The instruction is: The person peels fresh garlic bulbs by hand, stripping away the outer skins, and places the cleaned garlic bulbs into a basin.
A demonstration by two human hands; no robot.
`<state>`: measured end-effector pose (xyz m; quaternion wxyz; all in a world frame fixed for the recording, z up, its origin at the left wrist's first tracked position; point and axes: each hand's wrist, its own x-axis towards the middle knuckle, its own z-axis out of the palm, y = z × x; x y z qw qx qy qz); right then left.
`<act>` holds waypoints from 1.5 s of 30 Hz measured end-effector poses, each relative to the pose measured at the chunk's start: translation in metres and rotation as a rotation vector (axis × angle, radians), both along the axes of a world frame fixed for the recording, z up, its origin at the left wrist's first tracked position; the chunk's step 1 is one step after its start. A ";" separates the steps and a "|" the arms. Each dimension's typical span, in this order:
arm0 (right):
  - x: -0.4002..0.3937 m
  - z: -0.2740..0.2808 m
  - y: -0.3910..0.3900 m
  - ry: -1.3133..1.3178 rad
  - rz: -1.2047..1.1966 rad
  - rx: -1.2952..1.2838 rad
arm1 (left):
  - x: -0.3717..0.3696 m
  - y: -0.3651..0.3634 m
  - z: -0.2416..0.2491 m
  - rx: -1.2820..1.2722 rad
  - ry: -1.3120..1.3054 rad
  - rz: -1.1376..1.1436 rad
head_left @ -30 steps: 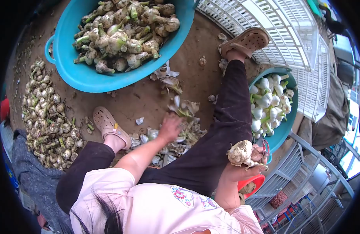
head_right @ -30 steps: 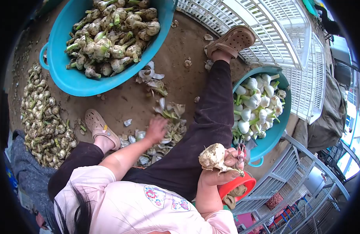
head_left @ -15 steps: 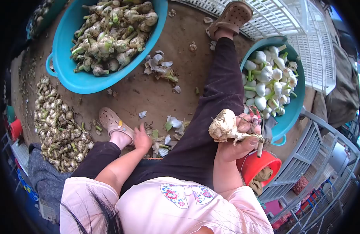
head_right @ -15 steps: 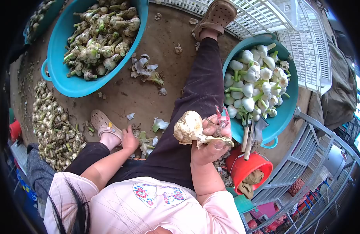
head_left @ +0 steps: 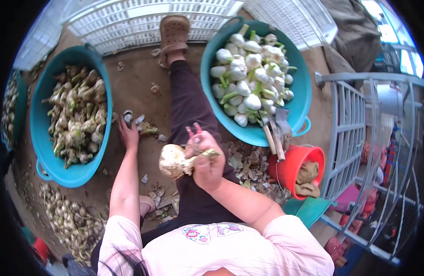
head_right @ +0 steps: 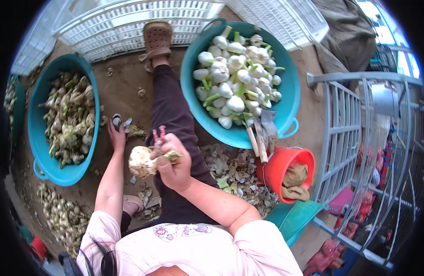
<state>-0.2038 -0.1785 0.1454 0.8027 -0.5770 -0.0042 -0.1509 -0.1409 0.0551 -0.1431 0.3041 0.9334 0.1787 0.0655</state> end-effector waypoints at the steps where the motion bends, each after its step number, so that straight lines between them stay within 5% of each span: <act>1: 0.004 0.003 -0.002 -0.070 0.063 -0.186 | -0.018 -0.032 0.003 0.148 -0.012 -0.252; 3: 0.004 0.008 0.010 -0.064 0.081 -0.244 | -0.065 -0.090 0.018 0.292 -0.051 -0.746; 6: -0.001 0.008 0.024 -0.049 0.122 -0.320 | -0.165 -0.132 0.055 -0.077 0.261 -1.203; 8: -0.006 0.001 0.029 -0.078 0.122 -0.381 | -0.195 -0.124 0.062 -0.363 0.515 -1.107; 10: -0.016 -0.003 0.033 -0.077 0.137 -0.381 | -0.194 -0.093 0.049 -0.612 0.636 -0.673; 12: -0.021 -0.004 0.032 -0.085 0.128 -0.424 | -0.165 -0.048 0.035 -0.882 0.500 -0.138; 14: -0.024 -0.002 0.036 -0.088 0.078 -0.459 | -0.115 -0.017 0.083 -1.058 0.244 0.128; 18: -0.033 0.014 0.049 -0.061 -0.048 -0.406 | -0.113 -0.036 0.296 -1.520 -0.061 -0.456; 20: -0.042 0.042 0.047 -0.058 -0.015 -0.387 | -0.139 -0.060 0.358 -0.743 -0.297 -0.698; 22: -0.050 0.062 0.043 -0.131 -0.049 -0.357 | -0.158 -0.066 0.366 -0.745 -0.358 -0.631; 24: -0.050 0.082 0.043 0.090 0.558 0.177 | -0.171 -0.060 0.379 -0.733 -0.439 -0.515; 26: -0.064 0.131 0.036 0.159 0.819 0.317 | -0.185 -0.047 0.408 -1.058 -0.337 -0.271; 27: -0.062 0.136 0.044 0.117 0.857 0.363 | -0.193 -0.039 0.424 -1.016 -0.334 -0.273; 31: -0.082 0.182 0.087 0.013 0.794 0.442 | -0.225 0.000 0.477 -0.666 -0.476 -0.251; 36: -0.104 0.207 0.150 0.015 0.913 0.652 | -0.231 0.050 0.493 -0.616 -0.565 -0.225; 44: -0.035 0.140 0.222 0.150 0.714 0.603 | -0.158 0.096 0.446 -0.263 -0.562 -0.222; 45: -0.023 0.126 0.225 0.140 0.725 0.575 | -0.149 0.095 0.442 -0.414 -0.489 -0.184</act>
